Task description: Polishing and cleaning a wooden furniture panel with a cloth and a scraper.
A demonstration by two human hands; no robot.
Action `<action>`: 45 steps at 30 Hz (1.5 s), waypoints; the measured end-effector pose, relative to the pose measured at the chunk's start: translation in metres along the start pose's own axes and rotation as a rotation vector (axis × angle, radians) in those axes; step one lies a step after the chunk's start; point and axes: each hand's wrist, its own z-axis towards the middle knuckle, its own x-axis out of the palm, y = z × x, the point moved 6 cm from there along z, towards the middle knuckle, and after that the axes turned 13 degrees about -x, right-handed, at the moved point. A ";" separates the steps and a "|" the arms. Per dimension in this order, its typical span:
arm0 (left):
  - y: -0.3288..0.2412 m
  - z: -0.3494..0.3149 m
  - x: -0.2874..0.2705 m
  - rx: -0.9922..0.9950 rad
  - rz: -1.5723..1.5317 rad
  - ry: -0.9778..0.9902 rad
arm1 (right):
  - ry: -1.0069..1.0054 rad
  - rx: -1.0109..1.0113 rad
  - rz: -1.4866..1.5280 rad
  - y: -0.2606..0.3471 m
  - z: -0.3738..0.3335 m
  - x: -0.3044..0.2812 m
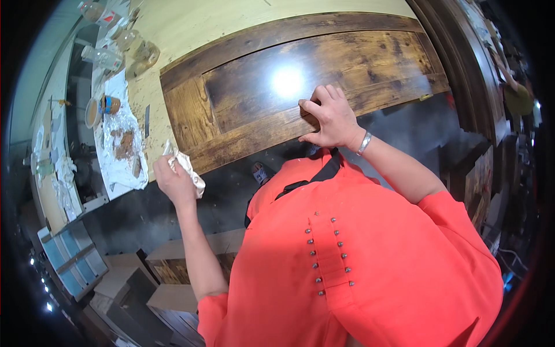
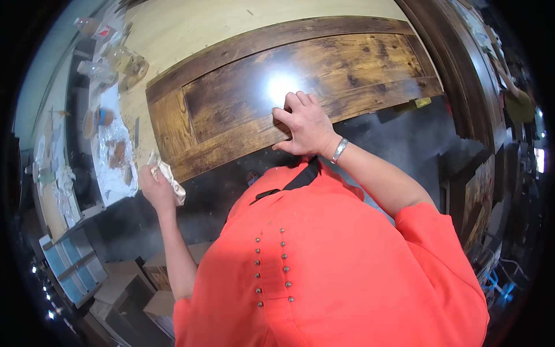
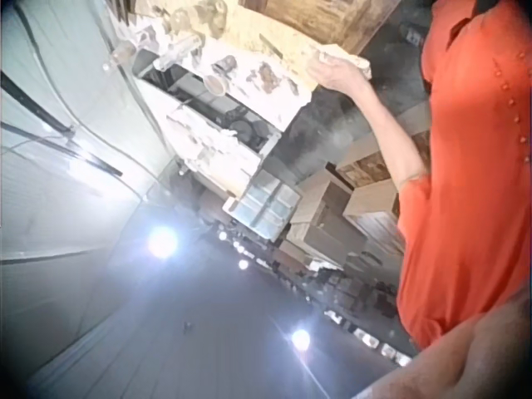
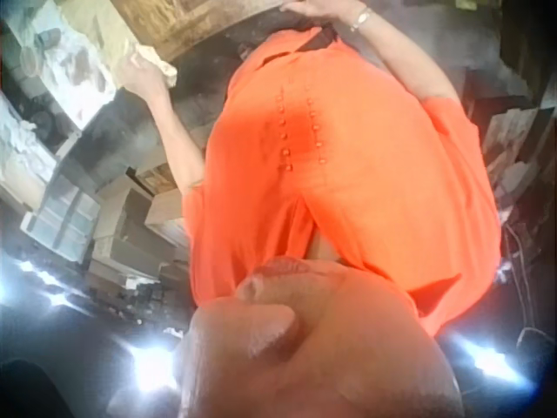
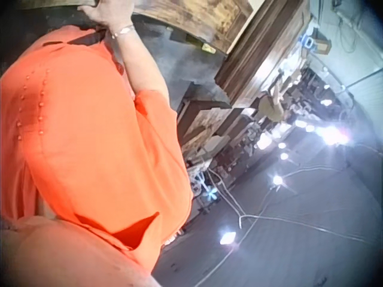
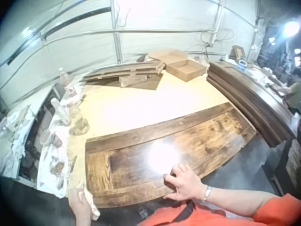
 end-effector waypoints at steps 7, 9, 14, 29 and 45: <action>-0.082 -0.032 0.025 0.332 -0.039 -0.056 | -0.005 0.003 -0.005 -0.003 0.001 -0.001; -0.023 0.001 0.011 0.073 0.028 -0.004 | -0.014 0.004 0.002 -0.005 0.001 0.000; -0.016 0.010 -0.010 -0.169 -0.194 -0.043 | -0.016 -0.002 -0.006 -0.004 0.001 0.004; 0.042 -0.035 -0.048 -0.320 -0.345 -0.104 | -0.032 -0.027 -0.042 0.000 0.000 0.002; -0.048 -0.008 -0.030 -0.260 -0.651 0.174 | -0.372 -0.032 0.432 0.063 0.032 -0.013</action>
